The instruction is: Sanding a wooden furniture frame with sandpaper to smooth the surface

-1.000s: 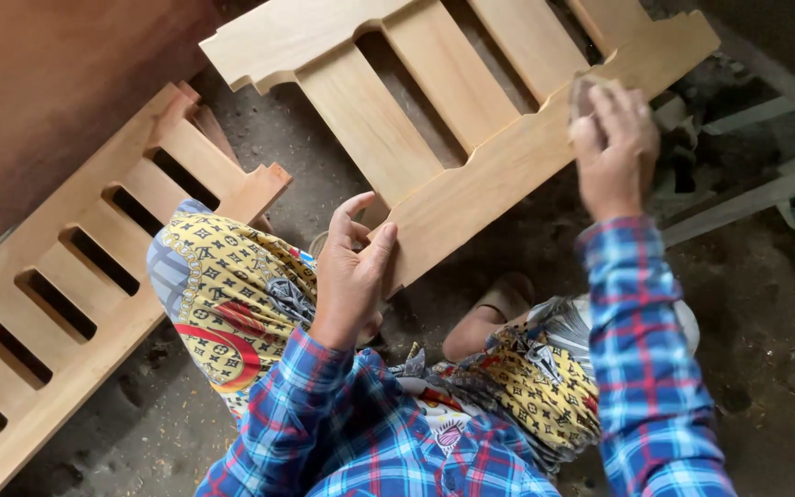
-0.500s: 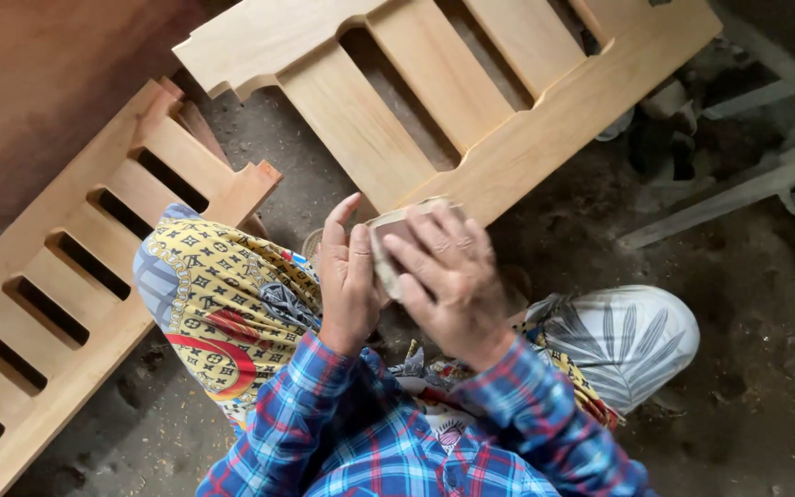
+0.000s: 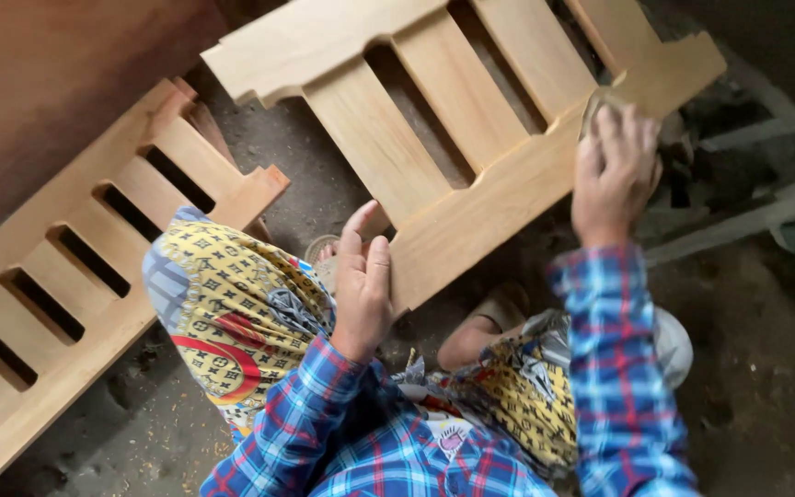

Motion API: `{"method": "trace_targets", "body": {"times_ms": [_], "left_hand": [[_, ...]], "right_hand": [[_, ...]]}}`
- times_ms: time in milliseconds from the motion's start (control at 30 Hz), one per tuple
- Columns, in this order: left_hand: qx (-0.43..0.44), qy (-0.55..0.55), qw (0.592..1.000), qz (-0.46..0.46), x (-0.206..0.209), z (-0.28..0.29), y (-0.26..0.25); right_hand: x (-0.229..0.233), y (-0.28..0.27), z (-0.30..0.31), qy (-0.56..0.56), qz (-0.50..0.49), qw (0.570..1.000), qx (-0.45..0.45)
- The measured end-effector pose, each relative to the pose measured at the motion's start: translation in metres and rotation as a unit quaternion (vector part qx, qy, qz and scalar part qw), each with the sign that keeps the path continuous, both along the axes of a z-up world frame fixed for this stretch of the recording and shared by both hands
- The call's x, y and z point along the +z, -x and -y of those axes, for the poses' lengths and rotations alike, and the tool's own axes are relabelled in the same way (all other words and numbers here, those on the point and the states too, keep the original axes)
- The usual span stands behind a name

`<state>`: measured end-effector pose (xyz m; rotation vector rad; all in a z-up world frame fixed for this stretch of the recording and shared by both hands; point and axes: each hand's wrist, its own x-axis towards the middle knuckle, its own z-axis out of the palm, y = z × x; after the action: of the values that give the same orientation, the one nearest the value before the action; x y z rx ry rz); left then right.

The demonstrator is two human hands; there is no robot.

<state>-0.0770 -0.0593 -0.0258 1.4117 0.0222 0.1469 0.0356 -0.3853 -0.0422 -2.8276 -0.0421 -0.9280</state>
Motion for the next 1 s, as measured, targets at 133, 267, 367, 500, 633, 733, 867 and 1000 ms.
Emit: {"method": "trace_targets", "body": {"times_ms": [133,267,367,500,633,733,867,1000], "left_hand": [[-0.009,0.031,0.999,0.004,-0.006,-0.002,-0.005],[-0.033,0.114,0.992,-0.045,-0.051,0.000,0.001],[-0.040,0.138,0.987,-0.075,-0.047,0.003,-0.001],[-0.040,0.172,0.973,-0.150,-0.005,0.007,0.004],[-0.043,0.220,0.953,-0.203,-0.005,0.004,0.002],[-0.044,0.248,0.943,-0.216,-0.027,0.000,-0.002],[-0.047,0.219,0.953,-0.203,-0.023,-0.004,0.002],[-0.040,0.217,0.953,-0.210,-0.002,-0.005,0.008]], "right_hand": [[0.034,0.058,-0.073,-0.027,-0.047,0.996,0.064],[0.038,0.094,-0.094,-0.103,-0.114,0.981,0.122],[0.034,0.098,-0.091,-0.096,-0.087,0.981,0.146],[0.050,0.107,-0.100,-0.034,-0.060,0.976,0.208],[0.043,0.112,-0.103,-0.012,-0.013,0.979,0.203],[0.039,0.114,-0.099,-0.017,0.027,0.980,0.196],[0.090,0.124,-0.109,-0.255,-0.011,0.951,0.173],[0.062,0.125,-0.043,-0.367,0.060,0.928,-0.013]]}}
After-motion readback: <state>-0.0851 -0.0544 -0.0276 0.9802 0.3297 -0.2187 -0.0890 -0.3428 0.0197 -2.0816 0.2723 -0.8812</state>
